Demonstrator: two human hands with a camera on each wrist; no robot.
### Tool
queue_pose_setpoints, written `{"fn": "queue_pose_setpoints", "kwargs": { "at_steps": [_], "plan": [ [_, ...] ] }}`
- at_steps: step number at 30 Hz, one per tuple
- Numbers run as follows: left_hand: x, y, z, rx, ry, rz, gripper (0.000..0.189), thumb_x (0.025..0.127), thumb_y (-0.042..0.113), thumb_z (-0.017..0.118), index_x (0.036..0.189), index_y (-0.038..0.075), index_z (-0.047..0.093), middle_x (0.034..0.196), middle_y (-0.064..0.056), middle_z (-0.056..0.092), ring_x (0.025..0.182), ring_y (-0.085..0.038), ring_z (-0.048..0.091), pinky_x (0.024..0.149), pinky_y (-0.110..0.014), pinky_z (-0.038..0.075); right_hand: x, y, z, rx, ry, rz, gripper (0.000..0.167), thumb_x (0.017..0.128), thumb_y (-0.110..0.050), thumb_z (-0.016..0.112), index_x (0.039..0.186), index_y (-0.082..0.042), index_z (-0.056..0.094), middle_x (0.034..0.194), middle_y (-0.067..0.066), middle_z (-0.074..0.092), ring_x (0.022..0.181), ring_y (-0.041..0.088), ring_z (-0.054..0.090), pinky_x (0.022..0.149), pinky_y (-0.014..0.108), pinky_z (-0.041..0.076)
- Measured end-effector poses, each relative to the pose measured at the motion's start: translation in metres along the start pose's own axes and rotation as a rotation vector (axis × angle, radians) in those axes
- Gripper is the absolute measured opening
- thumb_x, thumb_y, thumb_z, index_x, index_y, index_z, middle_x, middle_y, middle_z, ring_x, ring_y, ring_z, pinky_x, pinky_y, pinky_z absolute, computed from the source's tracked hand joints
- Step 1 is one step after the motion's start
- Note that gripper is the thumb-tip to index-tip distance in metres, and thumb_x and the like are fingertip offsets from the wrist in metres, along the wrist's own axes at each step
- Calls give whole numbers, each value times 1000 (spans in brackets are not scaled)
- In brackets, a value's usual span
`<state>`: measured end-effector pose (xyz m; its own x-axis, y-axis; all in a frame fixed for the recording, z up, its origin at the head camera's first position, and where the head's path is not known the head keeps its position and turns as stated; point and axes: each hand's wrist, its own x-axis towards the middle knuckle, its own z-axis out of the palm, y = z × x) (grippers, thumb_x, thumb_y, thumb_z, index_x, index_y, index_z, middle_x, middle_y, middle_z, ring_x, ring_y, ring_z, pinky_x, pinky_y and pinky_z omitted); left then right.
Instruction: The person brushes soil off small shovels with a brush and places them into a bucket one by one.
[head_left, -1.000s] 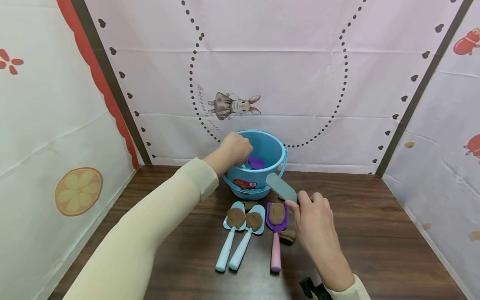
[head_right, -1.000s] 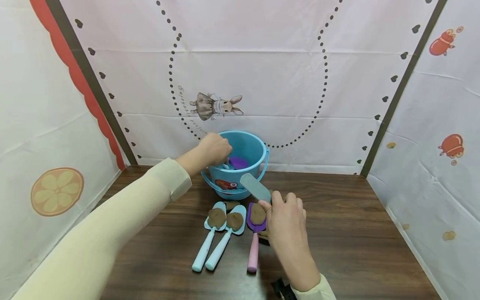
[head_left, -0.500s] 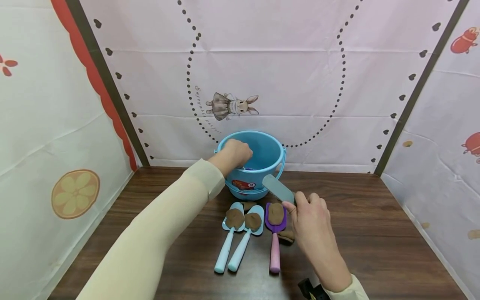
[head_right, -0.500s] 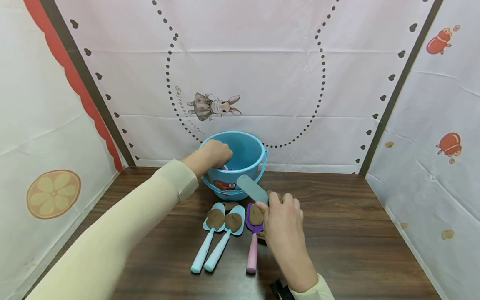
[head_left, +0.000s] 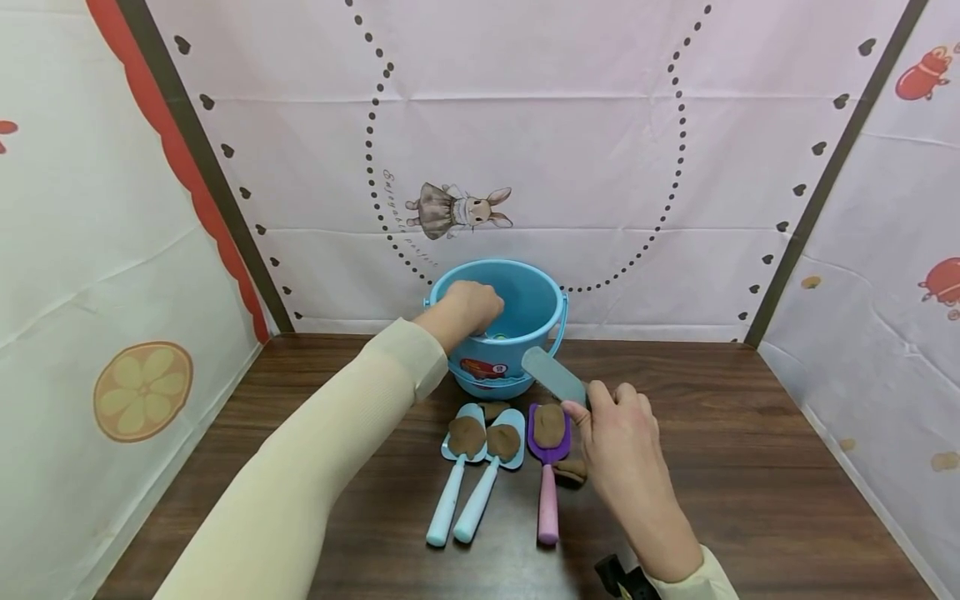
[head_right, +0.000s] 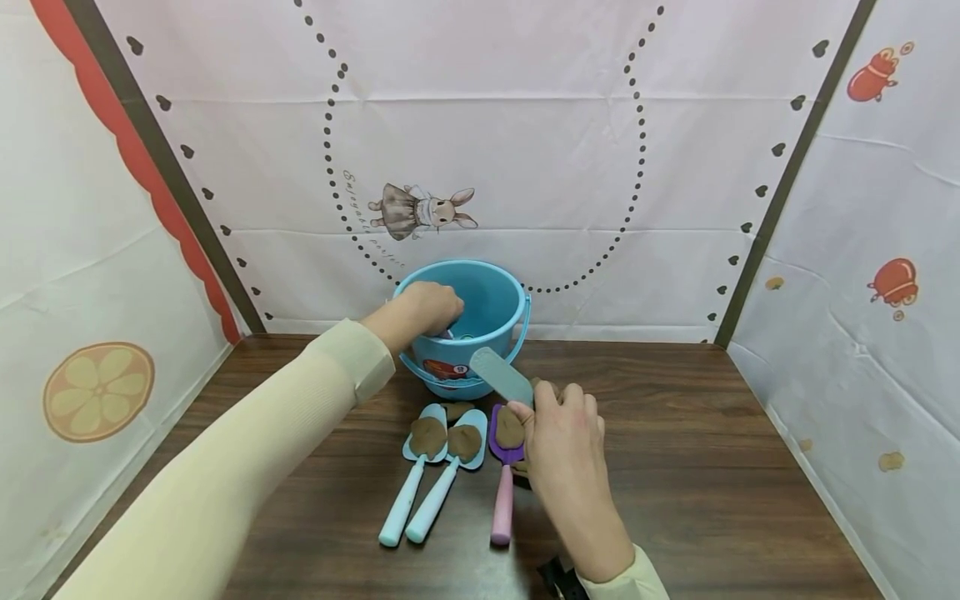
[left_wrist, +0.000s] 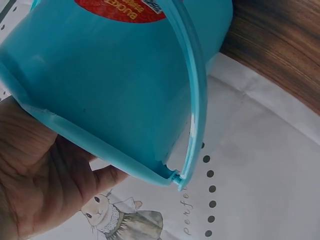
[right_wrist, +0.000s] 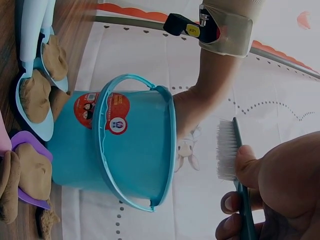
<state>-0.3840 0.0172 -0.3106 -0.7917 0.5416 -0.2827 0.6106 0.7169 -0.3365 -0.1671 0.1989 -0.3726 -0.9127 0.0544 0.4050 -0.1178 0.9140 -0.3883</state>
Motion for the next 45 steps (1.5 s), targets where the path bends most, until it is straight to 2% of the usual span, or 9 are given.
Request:
{"fn": "queue_pose_setpoints", "kwargs": {
  "at_steps": [10, 15, 18, 22, 27, 31, 35, 38, 45],
  "plan": [
    [-7, 1, -6, -19, 12, 2, 24, 100, 16, 63, 122, 11, 69, 107, -8, 71, 89, -23, 61, 87, -43, 57, -1, -1, -1, 9, 21, -14, 32, 99, -38, 62, 90, -8, 55, 75, 8, 41, 70, 26, 41, 62, 37, 35],
    [-21, -1, -13, -17, 73, 3, 21, 97, 25, 68, 111, 10, 73, 97, -7, 72, 80, -21, 62, 79, -41, 59, -1, -1, -1, 9, 13, -2, 32, 100, -38, 61, 92, -8, 56, 76, 8, 42, 72, 27, 42, 63, 38, 35],
    [-39, -6, -14, 2, 158, -16, 22, 97, 33, 69, 105, 12, 73, 91, -5, 71, 77, -20, 63, 73, -41, 59, -1, -3, -2, 8, 11, -4, 32, 100, -38, 61, 91, -8, 55, 76, 8, 41, 72, 27, 41, 64, 38, 35],
    [-75, -7, -7, 6, 333, -47, 24, 101, 34, 62, 113, 15, 69, 101, -7, 69, 90, -25, 65, 78, -47, 57, -2, -3, -2, 8, 11, -4, 32, 99, -37, 62, 88, -8, 53, 75, 8, 40, 71, 27, 40, 64, 38, 34],
    [-123, 3, 24, -69, 586, -105, 29, 101, 36, 62, 121, 15, 66, 110, -10, 68, 103, -31, 66, 82, -52, 55, -4, -3, -1, 3, 11, -6, 32, 100, -38, 62, 90, -8, 54, 75, 8, 41, 71, 26, 41, 63, 37, 34],
    [-158, 24, 53, -155, 718, -183, 36, 98, 42, 65, 124, 16, 65, 116, -9, 69, 108, -31, 66, 83, -54, 55, -4, -3, -2, -1, 8, -16, 32, 100, -38, 61, 93, -7, 57, 75, 8, 41, 70, 26, 41, 62, 37, 34],
    [-189, 48, 76, -278, 764, -231, 41, 97, 44, 67, 128, 17, 66, 120, -8, 68, 113, -31, 64, 86, -54, 54, -4, -3, -1, -8, -7, -27, 31, 101, -36, 61, 95, -6, 58, 75, 8, 42, 69, 26, 40, 61, 37, 33],
    [-206, 61, 86, -362, 767, -252, 41, 95, 44, 69, 126, 17, 68, 119, -6, 69, 113, -29, 64, 86, -53, 54, -5, -4, 1, -10, -14, -29, 30, 100, -36, 62, 96, -6, 59, 75, 8, 43, 69, 26, 41, 60, 37, 33],
    [-216, 68, 88, -426, 759, -269, 37, 94, 44, 71, 122, 20, 70, 116, -2, 69, 111, -26, 64, 86, -51, 53, -5, -6, 2, -9, -5, -21, 30, 100, -36, 62, 96, -7, 60, 76, 8, 43, 70, 26, 41, 62, 37, 34]
  ]
}}
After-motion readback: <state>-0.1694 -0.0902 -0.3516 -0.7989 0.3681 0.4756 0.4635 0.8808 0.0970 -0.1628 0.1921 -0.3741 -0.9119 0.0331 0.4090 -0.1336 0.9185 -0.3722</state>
